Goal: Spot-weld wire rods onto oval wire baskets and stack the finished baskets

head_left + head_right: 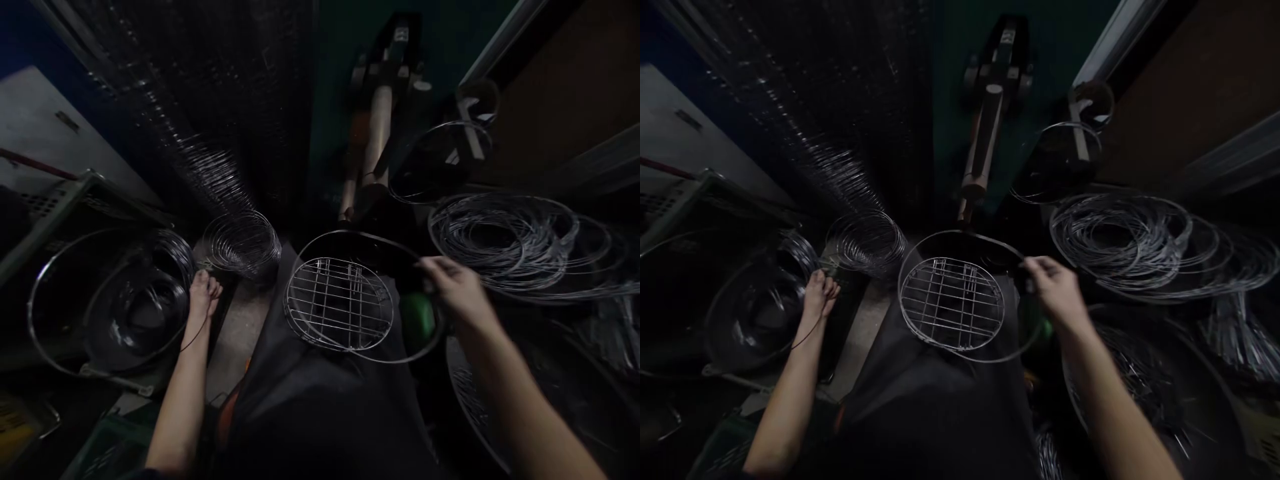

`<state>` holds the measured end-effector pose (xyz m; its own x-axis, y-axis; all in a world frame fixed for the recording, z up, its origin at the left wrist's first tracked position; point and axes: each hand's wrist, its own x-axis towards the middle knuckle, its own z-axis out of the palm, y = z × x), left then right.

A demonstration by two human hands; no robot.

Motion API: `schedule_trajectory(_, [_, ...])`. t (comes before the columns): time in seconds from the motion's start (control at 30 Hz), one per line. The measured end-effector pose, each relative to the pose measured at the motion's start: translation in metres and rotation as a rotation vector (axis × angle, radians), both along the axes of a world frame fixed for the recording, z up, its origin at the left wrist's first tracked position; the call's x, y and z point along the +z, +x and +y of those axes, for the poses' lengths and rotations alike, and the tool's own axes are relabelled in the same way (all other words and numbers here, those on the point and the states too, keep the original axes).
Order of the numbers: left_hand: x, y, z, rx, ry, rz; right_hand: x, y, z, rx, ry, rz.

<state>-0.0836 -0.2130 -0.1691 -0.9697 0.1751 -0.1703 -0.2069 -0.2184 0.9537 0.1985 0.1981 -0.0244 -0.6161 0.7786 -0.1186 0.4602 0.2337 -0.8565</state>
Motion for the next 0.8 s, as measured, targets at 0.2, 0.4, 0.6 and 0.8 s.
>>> schedule_trajectory(0.2, [0.002,0.002,0.085,-0.287,-0.152,0.132,-0.069,-0.037,-0.026,0.169,0.265,-0.165])
schedule_trajectory(0.4, [-0.001,0.017,0.171,-0.660,-0.352,0.203,-0.100,-0.010,-0.005,0.208,-0.122,-0.135])
schedule_trajectory(0.6, [0.009,0.019,0.156,-0.877,-0.467,0.197,-0.123,0.038,-0.043,0.042,-0.199,-0.088])
schedule_trajectory(0.8, [0.002,0.027,0.143,-0.804,-0.505,0.152,-0.140,0.042,-0.062,-0.085,-0.192,-0.001])
